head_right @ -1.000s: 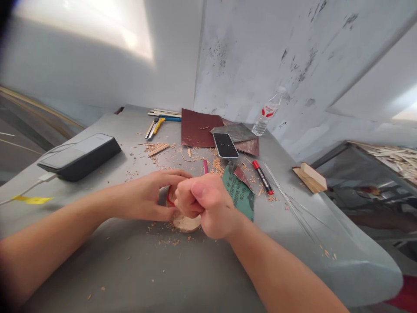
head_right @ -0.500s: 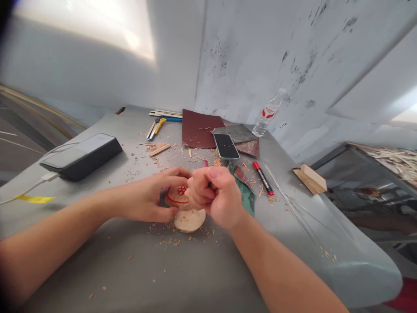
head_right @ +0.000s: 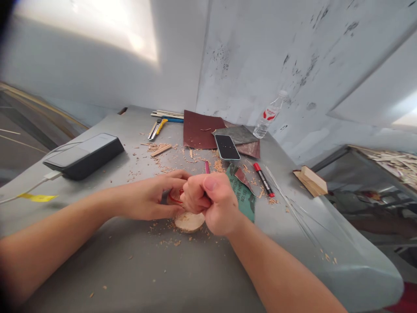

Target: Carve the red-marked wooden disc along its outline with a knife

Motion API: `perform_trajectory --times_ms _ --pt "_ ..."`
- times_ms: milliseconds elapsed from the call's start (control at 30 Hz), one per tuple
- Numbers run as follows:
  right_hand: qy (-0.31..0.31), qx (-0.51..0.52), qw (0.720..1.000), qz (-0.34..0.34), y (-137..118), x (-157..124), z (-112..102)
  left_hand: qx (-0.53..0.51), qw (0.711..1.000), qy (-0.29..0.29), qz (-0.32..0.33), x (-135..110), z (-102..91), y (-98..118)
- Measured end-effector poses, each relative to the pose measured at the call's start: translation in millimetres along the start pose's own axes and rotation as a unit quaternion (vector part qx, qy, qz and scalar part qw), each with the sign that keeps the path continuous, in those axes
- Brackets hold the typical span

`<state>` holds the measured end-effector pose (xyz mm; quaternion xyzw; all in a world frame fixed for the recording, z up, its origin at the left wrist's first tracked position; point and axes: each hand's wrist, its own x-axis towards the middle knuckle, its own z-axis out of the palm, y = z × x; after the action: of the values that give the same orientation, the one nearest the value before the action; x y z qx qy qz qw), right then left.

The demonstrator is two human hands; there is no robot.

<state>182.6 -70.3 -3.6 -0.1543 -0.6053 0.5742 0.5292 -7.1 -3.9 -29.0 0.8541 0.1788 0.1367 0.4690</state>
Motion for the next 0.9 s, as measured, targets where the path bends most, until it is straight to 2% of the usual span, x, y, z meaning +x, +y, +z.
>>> perform_trajectory --times_ms 100,200,433,533,633,767,900 --pt "-0.006 -0.038 0.999 -0.009 10.2 -2.5 1.1 0.004 1.0 -0.005 0.014 0.3 -0.5 1.4" --pt "-0.005 -0.055 0.998 0.019 16.9 -2.6 2.6 -0.003 1.0 -0.003 0.007 0.9 1.0 2.1" --pt "0.028 0.042 0.996 0.075 9.8 7.2 -4.5 -0.003 1.0 0.003 0.02 0.0 1.9 3.1" --pt "0.026 0.087 0.993 0.075 5.6 7.9 -13.5 0.016 1.0 0.003 0.017 -1.1 -0.7 5.4" --pt "0.017 0.088 0.994 0.059 0.6 6.3 -15.9 0.02 1.0 0.005 0.016 -1.0 -1.9 5.7" --pt "0.014 0.066 0.998 0.02 -6.4 3.8 -8.0 0.003 1.0 0.0 0.0 0.4 -1.4 4.9" --pt "0.019 0.037 0.999 0.018 -8.2 3.3 -0.4 -0.006 1.0 0.002 -0.008 0.0 -0.7 4.6"
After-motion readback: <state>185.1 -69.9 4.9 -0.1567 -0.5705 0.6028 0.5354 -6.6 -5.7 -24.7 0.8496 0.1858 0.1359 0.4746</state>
